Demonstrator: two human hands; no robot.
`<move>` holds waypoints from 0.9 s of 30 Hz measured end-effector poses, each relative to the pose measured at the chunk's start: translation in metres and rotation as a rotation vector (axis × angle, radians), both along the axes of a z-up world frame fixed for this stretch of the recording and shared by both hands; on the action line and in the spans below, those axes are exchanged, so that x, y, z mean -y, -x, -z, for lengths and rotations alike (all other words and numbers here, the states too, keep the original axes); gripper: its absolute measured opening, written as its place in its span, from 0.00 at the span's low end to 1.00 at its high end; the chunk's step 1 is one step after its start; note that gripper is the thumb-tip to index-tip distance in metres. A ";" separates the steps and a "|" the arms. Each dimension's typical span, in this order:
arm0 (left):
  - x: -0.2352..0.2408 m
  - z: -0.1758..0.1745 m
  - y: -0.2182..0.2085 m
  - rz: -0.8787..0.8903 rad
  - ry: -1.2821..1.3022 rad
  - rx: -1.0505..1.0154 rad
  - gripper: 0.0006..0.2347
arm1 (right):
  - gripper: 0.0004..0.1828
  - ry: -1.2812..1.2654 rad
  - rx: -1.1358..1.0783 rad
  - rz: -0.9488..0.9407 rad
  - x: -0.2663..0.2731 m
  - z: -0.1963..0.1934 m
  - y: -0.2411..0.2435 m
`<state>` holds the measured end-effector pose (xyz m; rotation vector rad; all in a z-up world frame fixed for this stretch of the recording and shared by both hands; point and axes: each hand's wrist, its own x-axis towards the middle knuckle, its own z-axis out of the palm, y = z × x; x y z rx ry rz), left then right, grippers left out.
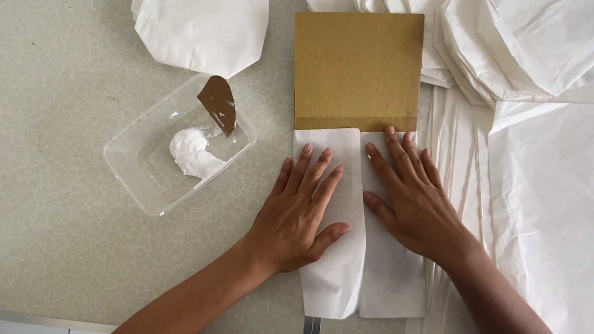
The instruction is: Assembling paper bags by folding paper around a cardboard template and applying glue with a spreader.
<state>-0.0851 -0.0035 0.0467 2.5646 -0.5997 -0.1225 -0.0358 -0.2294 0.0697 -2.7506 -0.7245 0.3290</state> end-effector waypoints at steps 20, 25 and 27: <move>-0.009 -0.010 -0.038 0.138 -0.159 0.105 0.36 | 0.45 -0.136 0.005 0.215 -0.019 0.022 -0.004; -0.005 0.018 -0.024 -0.033 0.003 0.367 0.22 | 0.42 -0.109 0.059 0.190 -0.015 0.033 0.000; -0.010 0.015 -0.016 -0.084 0.027 0.375 0.19 | 0.41 -0.113 0.048 0.192 -0.017 0.027 -0.002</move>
